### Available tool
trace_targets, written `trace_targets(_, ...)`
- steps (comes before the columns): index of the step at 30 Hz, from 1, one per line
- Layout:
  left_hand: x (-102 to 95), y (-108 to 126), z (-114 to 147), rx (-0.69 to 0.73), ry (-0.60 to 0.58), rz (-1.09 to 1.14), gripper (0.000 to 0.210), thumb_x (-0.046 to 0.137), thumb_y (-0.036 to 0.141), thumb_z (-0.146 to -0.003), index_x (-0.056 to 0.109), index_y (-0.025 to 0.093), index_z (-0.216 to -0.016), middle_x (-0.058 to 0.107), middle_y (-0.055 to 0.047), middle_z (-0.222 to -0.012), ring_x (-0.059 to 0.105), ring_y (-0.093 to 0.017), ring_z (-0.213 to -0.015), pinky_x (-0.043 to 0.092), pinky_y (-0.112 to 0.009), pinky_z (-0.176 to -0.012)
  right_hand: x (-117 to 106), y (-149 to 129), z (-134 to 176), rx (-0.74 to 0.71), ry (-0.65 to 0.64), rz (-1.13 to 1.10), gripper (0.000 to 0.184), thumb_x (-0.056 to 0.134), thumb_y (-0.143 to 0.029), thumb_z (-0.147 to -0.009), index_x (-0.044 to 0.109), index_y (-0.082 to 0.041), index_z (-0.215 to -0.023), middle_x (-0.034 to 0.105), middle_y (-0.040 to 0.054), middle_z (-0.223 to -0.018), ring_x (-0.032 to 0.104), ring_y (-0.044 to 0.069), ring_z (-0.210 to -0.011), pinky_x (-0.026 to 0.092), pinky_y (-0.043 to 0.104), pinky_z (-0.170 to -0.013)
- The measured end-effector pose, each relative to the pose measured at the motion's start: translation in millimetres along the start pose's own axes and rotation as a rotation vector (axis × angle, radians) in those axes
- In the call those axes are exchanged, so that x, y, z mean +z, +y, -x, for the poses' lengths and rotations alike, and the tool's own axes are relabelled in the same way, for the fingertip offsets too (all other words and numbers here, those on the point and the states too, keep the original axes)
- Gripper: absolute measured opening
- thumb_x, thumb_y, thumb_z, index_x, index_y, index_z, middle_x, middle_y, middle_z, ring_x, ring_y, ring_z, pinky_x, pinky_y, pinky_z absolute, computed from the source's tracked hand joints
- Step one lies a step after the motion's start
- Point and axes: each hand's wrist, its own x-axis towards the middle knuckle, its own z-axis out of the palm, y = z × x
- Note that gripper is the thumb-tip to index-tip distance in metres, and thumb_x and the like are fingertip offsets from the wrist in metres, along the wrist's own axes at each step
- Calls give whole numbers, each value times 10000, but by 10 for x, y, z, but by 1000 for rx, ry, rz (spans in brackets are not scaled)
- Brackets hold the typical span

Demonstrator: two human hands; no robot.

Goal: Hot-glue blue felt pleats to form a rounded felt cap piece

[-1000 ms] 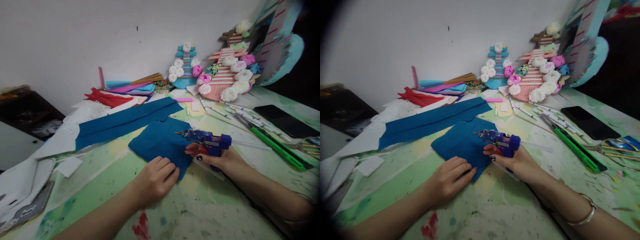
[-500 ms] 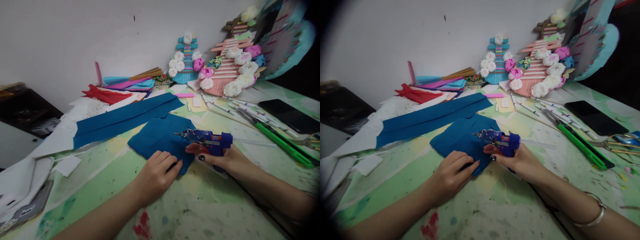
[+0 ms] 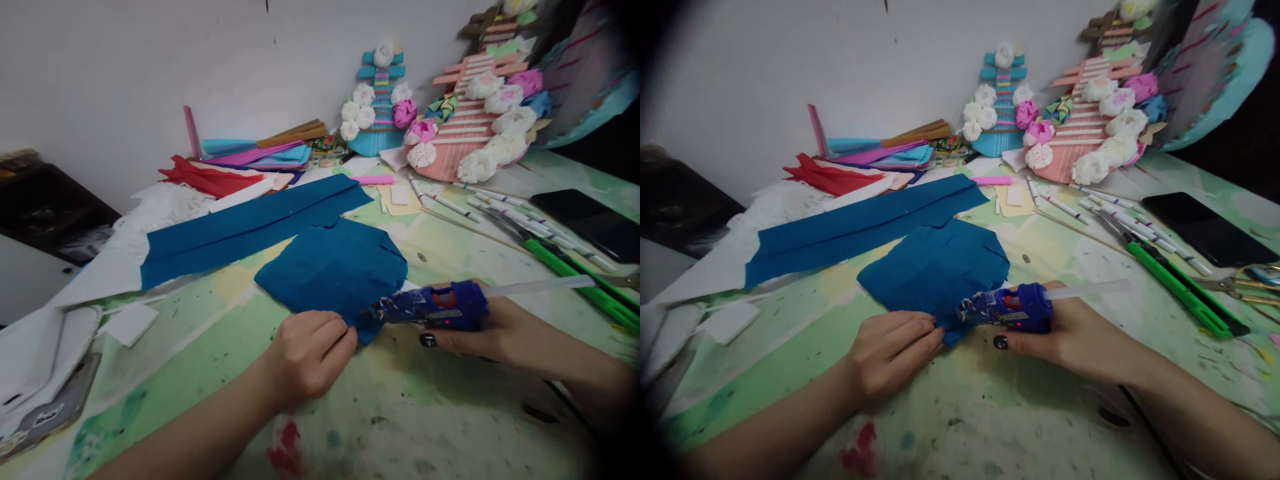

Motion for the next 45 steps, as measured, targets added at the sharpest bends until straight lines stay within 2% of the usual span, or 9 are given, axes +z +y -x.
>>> trace_targets(4,-19,3,-12,18,2,-7,98,560,105,-857,653,133,-847,691,-70,-716,695,-191,-729,615,-315,-659,29,28,24,-22,-14,173,291,676,-512,-743,743,-245,-837,673,21,-733,610,218,-657,521,294,-554)
trace_targets(11,-35,22,24,36,-53,12,101,564,105,-852,659,110,-885,699,-88,-751,703,-229,-794,619,-351,-690,87,95,52,-100,18,260,361,633,-584,-764,732,-291,-950,693,31,-839,639,217,-723,542,318,-643)
trace_targets(16,-41,25,26,32,-47,4,89,566,103,-854,654,106,-870,693,-79,-731,700,-213,-776,621,-339,-710,127,126,65,-72,122,309,469,660,-633,-697,727,-279,-997,693,64,-868,654,251,-760,560,364,-670)
trace_targets(22,-40,-11,26,35,-44,30,51,619,99,-833,640,91,-878,691,-82,-738,697,-211,-788,605,-326,-721,103,27,72,-119,38,338,303,622,-558,-769,728,-310,-909,701,33,-855,652,222,-734,551,317,-639)
trace_targets(28,27,-30,37,-151,-26,117,32,645,159,-840,624,139,-825,686,-45,-763,683,-146,-724,576,-255,-664,7,-65,72,-104,-52,286,205,593,-448,-805,691,-268,-792,694,6,-741,630,195,-613,528,280,-547)
trace_targets(32,40,-32,23,-172,-12,138,50,661,148,-827,622,127,-804,679,-49,-749,671,-148,-697,567,-259,-640,-44,-45,86,-72,1,289,214,602,-454,-798,701,-268,-840,707,12,-788,652,203,-648,552,280,-556)
trace_targets(38,-4,-45,12,27,1,89,59,661,75,-803,635,55,-852,677,-106,-735,681,-207,-745,575,-312,-653,-23,24,107,-114,183,369,340,632,-539,-768,710,-238,-906,706,56,-833,668,227,-704,572,307,-603)
trace_targets(41,6,-42,41,-10,-2,79,68,665,82,-804,633,74,-863,673,-85,-740,676,-189,-744,571,-296,-648,22,24,106,-127,118,382,314,593,-526,-809,709,-244,-886,702,53,-847,665,222,-734,567,307,-632)
trace_targets(45,28,-32,75,-79,-22,65,17,640,126,-833,625,128,-841,656,-43,-733,667,-156,-739,567,-268,-649,78,-34,85,-91,115,432,275,609,-486,-803,710,-252,-907,698,50,-868,656,224,-776,554,308,-669)
